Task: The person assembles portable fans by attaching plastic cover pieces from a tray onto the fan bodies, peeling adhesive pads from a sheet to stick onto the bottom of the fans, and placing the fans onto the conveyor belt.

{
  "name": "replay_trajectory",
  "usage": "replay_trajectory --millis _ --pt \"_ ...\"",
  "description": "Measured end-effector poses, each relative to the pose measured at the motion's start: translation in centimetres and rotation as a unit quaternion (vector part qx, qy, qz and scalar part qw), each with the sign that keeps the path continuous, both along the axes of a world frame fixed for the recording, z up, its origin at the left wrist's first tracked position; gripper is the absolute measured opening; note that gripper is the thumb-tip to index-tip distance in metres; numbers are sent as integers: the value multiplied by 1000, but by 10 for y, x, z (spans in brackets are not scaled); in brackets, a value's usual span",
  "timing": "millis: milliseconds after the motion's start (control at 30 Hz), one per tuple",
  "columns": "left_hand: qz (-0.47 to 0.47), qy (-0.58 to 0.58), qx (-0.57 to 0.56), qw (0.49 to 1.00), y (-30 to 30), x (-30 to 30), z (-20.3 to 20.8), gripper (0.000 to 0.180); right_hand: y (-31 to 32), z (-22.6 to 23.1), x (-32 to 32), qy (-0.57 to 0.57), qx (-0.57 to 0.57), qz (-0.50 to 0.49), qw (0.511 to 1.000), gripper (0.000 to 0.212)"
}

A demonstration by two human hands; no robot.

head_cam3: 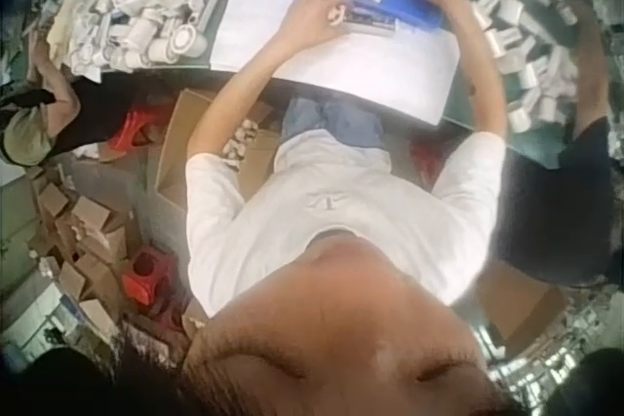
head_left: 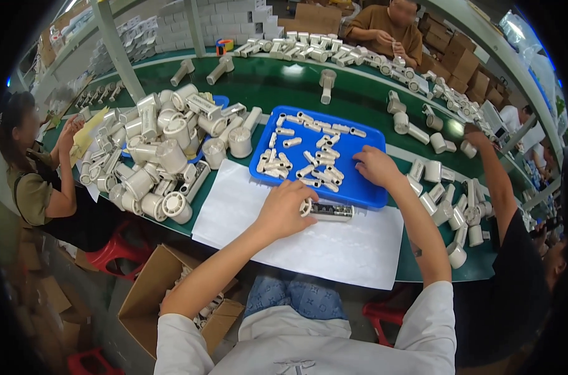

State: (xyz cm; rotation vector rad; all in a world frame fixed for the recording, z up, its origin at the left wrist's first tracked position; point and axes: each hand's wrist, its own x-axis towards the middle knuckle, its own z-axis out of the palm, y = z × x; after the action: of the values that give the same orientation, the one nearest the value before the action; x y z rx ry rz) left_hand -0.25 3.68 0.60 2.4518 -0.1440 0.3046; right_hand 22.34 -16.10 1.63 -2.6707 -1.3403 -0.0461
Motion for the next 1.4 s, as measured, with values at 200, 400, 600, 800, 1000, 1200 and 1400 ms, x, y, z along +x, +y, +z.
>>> replay_trajectory --millis 200,400,600,800,1000,1200,1400 --pt "22 7 -22 999 3 -2 -5 38 8 34 -63 260 286 36 922 11" --pt "21 -13 -44 999 0 0 -8 38 7 -7 -113 382 429 102 812 16" --pt "13 -3 -46 999 0 -2 -7 39 15 -10 -120 374 459 84 801 26" --pt "14 -23 -53 998 2 -1 -12 40 -1 -12 -120 288 369 93 879 31" --pt "8 -52 -70 996 2 0 -11 38 -7 -10 -129 228 315 67 919 30" --pt "1 -50 -61 997 0 -3 -13 36 -6 -5 -135 238 279 93 926 29" --pt "0 -79 -71 994 0 -1 -16 35 -2 -8 -137 140 269 109 947 22"
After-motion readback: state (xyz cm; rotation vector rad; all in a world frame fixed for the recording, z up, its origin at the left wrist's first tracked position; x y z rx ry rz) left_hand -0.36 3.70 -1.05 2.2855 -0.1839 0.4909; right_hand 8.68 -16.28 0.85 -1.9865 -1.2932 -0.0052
